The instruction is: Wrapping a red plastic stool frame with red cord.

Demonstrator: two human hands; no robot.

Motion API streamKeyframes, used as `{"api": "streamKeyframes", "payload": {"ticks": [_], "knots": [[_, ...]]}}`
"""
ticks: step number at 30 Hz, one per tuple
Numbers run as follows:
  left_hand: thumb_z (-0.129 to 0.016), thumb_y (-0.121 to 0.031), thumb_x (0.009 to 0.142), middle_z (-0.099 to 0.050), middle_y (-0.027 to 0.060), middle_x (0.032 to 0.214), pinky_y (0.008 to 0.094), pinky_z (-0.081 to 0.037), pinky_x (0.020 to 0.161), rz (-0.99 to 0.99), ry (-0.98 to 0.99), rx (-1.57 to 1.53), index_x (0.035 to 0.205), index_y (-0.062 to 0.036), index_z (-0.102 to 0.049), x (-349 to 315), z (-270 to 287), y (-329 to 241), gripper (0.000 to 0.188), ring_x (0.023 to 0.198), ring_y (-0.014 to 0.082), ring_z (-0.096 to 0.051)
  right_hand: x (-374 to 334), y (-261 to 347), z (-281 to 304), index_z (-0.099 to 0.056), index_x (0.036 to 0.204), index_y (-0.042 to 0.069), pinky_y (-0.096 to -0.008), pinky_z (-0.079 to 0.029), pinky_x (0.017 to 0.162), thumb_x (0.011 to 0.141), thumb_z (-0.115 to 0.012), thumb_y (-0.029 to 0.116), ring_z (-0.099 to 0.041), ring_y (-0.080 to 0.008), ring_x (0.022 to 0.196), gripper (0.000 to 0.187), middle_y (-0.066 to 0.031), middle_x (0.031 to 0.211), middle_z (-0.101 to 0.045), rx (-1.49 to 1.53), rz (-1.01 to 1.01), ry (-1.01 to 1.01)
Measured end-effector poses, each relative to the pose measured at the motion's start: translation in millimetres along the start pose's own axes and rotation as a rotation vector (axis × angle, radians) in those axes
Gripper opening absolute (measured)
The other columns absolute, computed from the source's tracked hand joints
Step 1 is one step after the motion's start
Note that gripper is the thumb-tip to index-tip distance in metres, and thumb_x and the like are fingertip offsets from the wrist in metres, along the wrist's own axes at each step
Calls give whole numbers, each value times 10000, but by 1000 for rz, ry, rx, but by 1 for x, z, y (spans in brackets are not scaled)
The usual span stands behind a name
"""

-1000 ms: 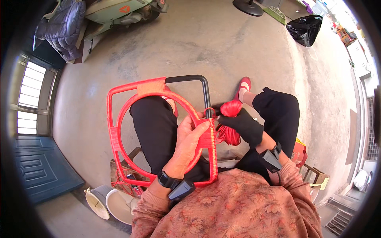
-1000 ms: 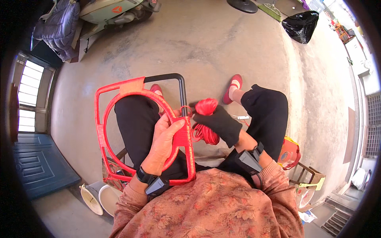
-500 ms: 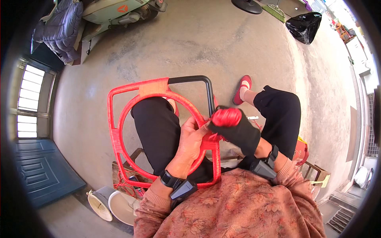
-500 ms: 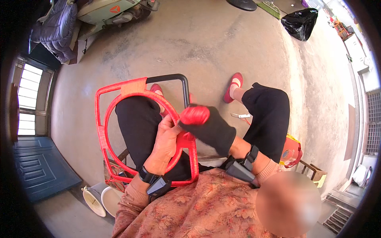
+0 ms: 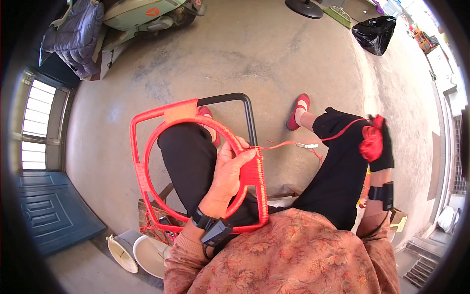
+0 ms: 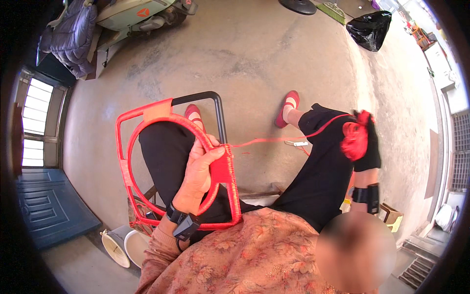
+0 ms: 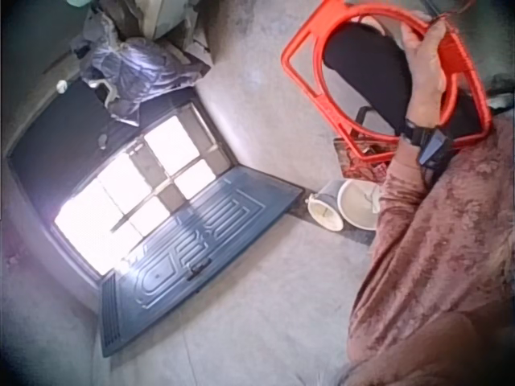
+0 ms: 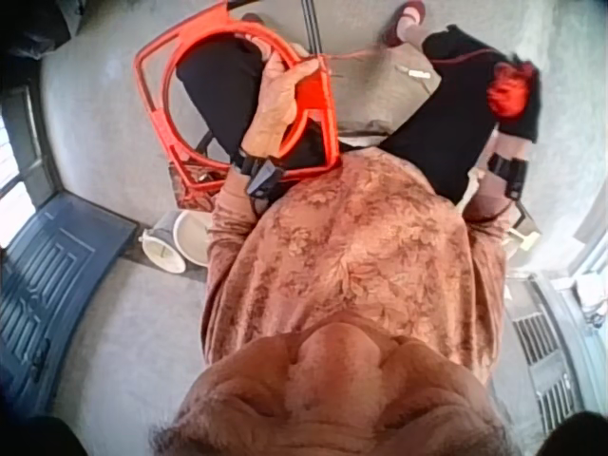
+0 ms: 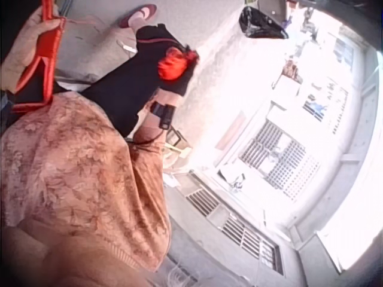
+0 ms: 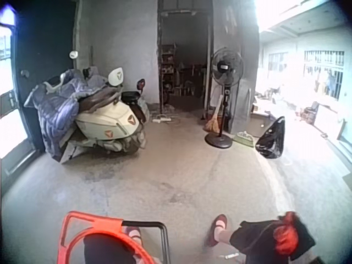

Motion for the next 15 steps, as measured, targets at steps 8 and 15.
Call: {"api": "streamKeyframes", "payload": {"ticks": [8, 15], "knots": [[-616, 55, 839, -596, 31, 859, 276, -534, 695, 52, 116, 40, 929, -78, -516, -10, -5, 4, 190, 778, 135, -628, -30, 64, 39, -561, 1201, 33, -227, -403, 566, 891, -615, 465, -502, -68, 662, 534, 14, 787, -503, -489, 304, -633], [-620, 22, 854, -577, 15, 840, 267, -523, 680, 89, 151, 84, 939, -78, -521, -8, -14, 7, 164, 770, 121, -619, -30, 62, 56, -557, 1089, 40, -296, -475, 648, 898, -607, 437, -574, -183, 736, 443, -81, 900, -564, -416, 250, -887]]}}
Point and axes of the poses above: each hand's wrist, its own x-axis towards the middle knuckle, its own z-axis out of the back of the hand, y = z × x, the point moved 3 cm from there along x, towards the middle knuckle
